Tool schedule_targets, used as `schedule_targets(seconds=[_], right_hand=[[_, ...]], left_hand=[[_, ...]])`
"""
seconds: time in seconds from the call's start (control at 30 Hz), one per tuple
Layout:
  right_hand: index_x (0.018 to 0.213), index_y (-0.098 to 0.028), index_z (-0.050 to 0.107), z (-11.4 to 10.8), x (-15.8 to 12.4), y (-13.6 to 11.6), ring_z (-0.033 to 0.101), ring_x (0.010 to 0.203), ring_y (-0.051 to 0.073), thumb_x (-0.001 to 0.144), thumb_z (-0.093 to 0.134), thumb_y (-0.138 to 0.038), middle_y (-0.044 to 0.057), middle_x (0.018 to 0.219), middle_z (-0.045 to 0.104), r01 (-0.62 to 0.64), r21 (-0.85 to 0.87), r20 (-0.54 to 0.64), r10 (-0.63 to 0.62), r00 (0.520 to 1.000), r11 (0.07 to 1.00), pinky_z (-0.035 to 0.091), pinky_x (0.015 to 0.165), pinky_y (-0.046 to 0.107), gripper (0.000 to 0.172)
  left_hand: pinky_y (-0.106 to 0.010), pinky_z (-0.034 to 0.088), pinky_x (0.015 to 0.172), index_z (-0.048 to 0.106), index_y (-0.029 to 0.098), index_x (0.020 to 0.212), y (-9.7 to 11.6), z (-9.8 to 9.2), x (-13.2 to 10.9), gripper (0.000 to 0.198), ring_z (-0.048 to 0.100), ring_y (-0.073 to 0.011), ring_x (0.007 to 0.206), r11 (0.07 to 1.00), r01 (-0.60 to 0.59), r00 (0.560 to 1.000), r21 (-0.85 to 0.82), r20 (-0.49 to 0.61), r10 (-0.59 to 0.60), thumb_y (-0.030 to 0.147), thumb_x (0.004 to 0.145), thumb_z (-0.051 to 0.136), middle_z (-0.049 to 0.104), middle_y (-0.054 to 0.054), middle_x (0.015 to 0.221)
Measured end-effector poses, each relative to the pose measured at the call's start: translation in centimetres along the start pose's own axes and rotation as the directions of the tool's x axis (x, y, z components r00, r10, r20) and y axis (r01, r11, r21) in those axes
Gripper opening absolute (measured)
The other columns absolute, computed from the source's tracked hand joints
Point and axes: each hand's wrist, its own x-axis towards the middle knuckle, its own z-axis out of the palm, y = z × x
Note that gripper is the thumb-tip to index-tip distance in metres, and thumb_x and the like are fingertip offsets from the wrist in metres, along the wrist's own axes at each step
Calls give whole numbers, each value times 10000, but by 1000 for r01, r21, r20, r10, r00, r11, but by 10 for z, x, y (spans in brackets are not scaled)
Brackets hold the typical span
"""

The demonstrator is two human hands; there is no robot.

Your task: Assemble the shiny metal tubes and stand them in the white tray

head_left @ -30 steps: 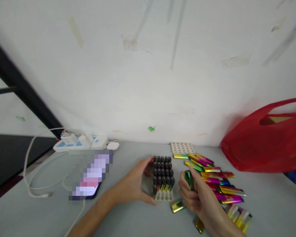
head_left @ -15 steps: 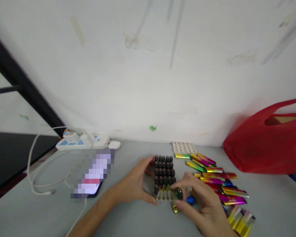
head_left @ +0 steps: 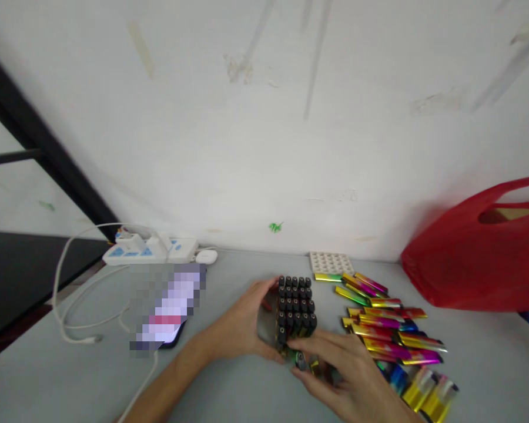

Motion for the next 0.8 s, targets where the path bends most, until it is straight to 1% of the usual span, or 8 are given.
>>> schedule_targets(seconds=[0.07, 0.13, 0.23, 0.3, 0.37, 0.57, 0.73, 0.8], right_hand=[[1284, -289, 768, 3, -2, 2, 750, 638, 181, 1031, 759, -346, 15, 895, 829, -37, 21, -24, 38, 999, 999, 581, 643, 264, 260], [1325, -286, 721, 7, -3, 4, 733, 621, 163, 1062, 725, -364, -12, 835, 796, -78, 35, -46, 79, 996, 996, 552, 616, 241, 274], [1337, -286, 679, 12, -5, 7, 722, 625, 147, 1087, 691, -360, -29, 818, 774, -126, 55, -76, 130, 989, 991, 522, 592, 221, 261], [1345, -298, 673, 13, -5, 8, 729, 648, 146, 1088, 691, -363, -31, 835, 778, -131, 61, -88, 136, 987, 989, 521, 601, 217, 265], [1352, -302, 682, 13, -4, 7, 738, 672, 150, 1093, 687, -357, -24, 858, 789, -117, 61, -89, 122, 989, 991, 533, 622, 219, 265], [1379, -302, 726, 7, -2, 0, 756, 681, 172, 1095, 678, -308, 12, 919, 828, -13, 16, -87, 14, 996, 1000, 600, 711, 257, 289], [1399, -310, 721, 7, -4, 0, 814, 767, 201, 1088, 685, -277, 30, 986, 856, 59, -22, -118, -62, 991, 998, 620, 714, 265, 314], [1410, -319, 711, 7, -6, 2, 829, 801, 208, 1086, 692, -277, 31, 1024, 864, 78, -44, -108, -82, 991, 996, 622, 718, 270, 328]], left_hand=[[-550, 536, 1120, 383, 268, 1682, 0, 0, 0, 1394, 619, -415, 1288, 1000, 3, 1000, 5, 1, -3, 530, 524, 1114, 549, -187, 1558], [-546, 535, 1122, 378, 259, 1685, -1, 0, 0, 1406, 623, -410, 1280, 1000, 15, 1000, 12, 8, -15, 534, 518, 1113, 547, -187, 1556], [-550, 528, 1133, 378, 251, 1684, 0, -1, 1, 1404, 619, -410, 1284, 999, 37, 999, 18, 16, -37, 533, 519, 1110, 527, -191, 1571], [-556, 521, 1142, 380, 241, 1681, 1, -2, 1, 1412, 612, -415, 1293, 999, 44, 999, 18, 21, -44, 531, 510, 1113, 520, -198, 1573], [-558, 520, 1143, 377, 234, 1683, 1, -2, 1, 1415, 614, -415, 1290, 999, 47, 999, 16, 26, -48, 530, 511, 1113, 518, -203, 1572], [-551, 533, 1131, 379, 265, 1682, 1, 0, 0, 1391, 617, -402, 1292, 1000, 19, 1000, -16, 11, -19, 503, 527, 1117, 533, -188, 1570], [-555, 536, 1128, 401, 269, 1672, 2, 0, -1, 1364, 597, -419, 1330, 1000, 1, 1000, -25, 5, -1, 492, 534, 1119, 522, -187, 1591], [-558, 541, 1124, 408, 287, 1670, 2, 0, -1, 1350, 599, -418, 1331, 1000, -11, 1000, -27, -1, 11, 485, 540, 1120, 532, -180, 1582]])
